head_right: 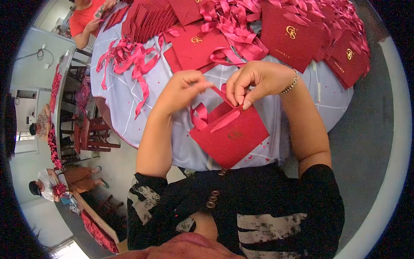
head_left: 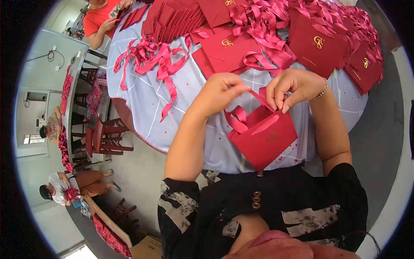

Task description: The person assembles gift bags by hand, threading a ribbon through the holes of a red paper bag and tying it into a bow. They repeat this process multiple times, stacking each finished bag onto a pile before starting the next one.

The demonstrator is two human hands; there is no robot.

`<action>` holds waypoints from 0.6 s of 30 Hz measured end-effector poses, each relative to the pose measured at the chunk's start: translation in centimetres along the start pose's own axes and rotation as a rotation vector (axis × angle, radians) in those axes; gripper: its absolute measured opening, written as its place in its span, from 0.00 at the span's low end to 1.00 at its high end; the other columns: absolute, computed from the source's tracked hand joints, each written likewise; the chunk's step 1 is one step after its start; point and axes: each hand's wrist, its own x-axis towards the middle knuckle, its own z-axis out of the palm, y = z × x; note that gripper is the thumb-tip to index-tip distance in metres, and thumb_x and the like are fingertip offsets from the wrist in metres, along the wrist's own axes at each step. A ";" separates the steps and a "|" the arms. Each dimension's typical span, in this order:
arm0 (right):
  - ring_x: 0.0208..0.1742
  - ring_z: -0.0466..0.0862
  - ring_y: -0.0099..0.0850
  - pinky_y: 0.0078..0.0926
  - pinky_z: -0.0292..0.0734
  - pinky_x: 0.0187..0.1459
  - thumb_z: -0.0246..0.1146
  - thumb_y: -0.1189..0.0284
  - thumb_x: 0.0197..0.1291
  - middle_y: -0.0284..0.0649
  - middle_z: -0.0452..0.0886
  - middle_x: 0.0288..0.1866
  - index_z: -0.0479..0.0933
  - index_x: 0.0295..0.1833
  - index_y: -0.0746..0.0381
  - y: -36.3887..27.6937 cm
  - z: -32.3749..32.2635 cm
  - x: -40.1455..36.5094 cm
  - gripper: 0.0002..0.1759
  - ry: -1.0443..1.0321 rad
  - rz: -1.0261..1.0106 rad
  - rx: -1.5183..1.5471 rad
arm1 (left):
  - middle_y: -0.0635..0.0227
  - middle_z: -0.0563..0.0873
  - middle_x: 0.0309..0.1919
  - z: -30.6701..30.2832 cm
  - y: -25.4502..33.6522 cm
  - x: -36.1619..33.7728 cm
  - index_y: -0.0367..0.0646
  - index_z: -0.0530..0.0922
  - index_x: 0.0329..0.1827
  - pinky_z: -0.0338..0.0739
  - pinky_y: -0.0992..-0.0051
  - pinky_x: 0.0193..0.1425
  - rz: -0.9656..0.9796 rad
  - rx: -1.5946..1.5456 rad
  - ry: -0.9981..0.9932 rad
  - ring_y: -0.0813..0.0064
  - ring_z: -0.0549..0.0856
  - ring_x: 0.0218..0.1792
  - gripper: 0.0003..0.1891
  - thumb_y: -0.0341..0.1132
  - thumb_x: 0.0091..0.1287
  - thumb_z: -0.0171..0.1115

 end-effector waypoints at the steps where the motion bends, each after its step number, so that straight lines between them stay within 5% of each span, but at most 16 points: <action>1: 0.42 0.81 0.28 0.24 0.73 0.43 0.74 0.77 0.51 0.39 0.84 0.40 0.82 0.33 0.66 0.1 -0.1 0.0 0.07 -0.027 -0.057 0.011 | 0.82 0.76 0.22 -0.3 -0.9 0.4 0.41 0.78 0.26 0.65 0.82 0.27 -0.015 0.092 0.103 0.89 0.71 0.24 0.13 0.36 0.68 0.67; 4: 0.43 0.81 0.29 0.25 0.73 0.44 0.75 0.77 0.50 0.39 0.83 0.40 0.82 0.33 0.67 -0.2 -0.1 -0.4 0.08 0.046 0.019 -0.004 | 0.84 0.74 0.20 -0.8 -0.8 0.6 0.42 0.78 0.25 0.63 0.82 0.24 -0.151 0.047 0.181 0.90 0.69 0.22 0.14 0.36 0.69 0.66; 5: 0.43 0.81 0.29 0.25 0.73 0.44 0.75 0.77 0.50 0.39 0.83 0.40 0.82 0.33 0.67 -0.3 0.0 -0.4 0.08 0.052 0.017 -0.008 | 0.81 0.80 0.25 -1.4 -0.4 0.5 0.40 0.82 0.32 0.68 0.84 0.30 -0.263 0.074 0.076 0.90 0.74 0.27 0.10 0.36 0.71 0.65; 6: 0.44 0.80 0.28 0.25 0.73 0.45 0.74 0.77 0.51 0.39 0.83 0.41 0.81 0.33 0.67 -0.3 0.1 -0.4 0.08 0.059 0.027 0.016 | 0.81 0.80 0.25 -1.1 -0.4 0.6 0.40 0.82 0.32 0.68 0.84 0.30 -0.258 0.076 0.071 0.90 0.74 0.27 0.10 0.36 0.71 0.65; 9: 0.46 0.79 0.27 0.25 0.73 0.46 0.73 0.79 0.52 0.39 0.82 0.41 0.80 0.33 0.67 -0.6 0.4 -0.4 0.07 0.121 0.082 0.039 | 0.74 0.85 0.42 -1.1 -1.2 0.8 0.40 0.82 0.53 0.73 0.84 0.47 -0.139 -0.182 0.166 0.88 0.79 0.42 0.11 0.35 0.72 0.62; 16: 0.46 0.78 0.25 0.22 0.73 0.46 0.72 0.80 0.53 0.38 0.80 0.41 0.80 0.33 0.67 -0.6 -0.3 -1.1 0.06 0.217 0.081 0.019 | 0.80 0.79 0.24 -1.4 0.0 0.1 0.40 0.84 0.40 0.67 0.81 0.26 -0.115 0.023 0.327 0.89 0.72 0.24 0.12 0.42 0.70 0.66; 18: 0.41 0.79 0.27 0.23 0.73 0.44 0.75 0.77 0.52 0.39 0.82 0.39 0.81 0.32 0.65 0.0 -0.6 -1.5 0.08 0.255 0.042 0.031 | 0.80 0.77 0.21 -2.3 1.4 -0.6 0.41 0.84 0.36 0.65 0.80 0.25 -0.339 0.165 0.066 0.88 0.71 0.22 0.17 0.48 0.71 0.63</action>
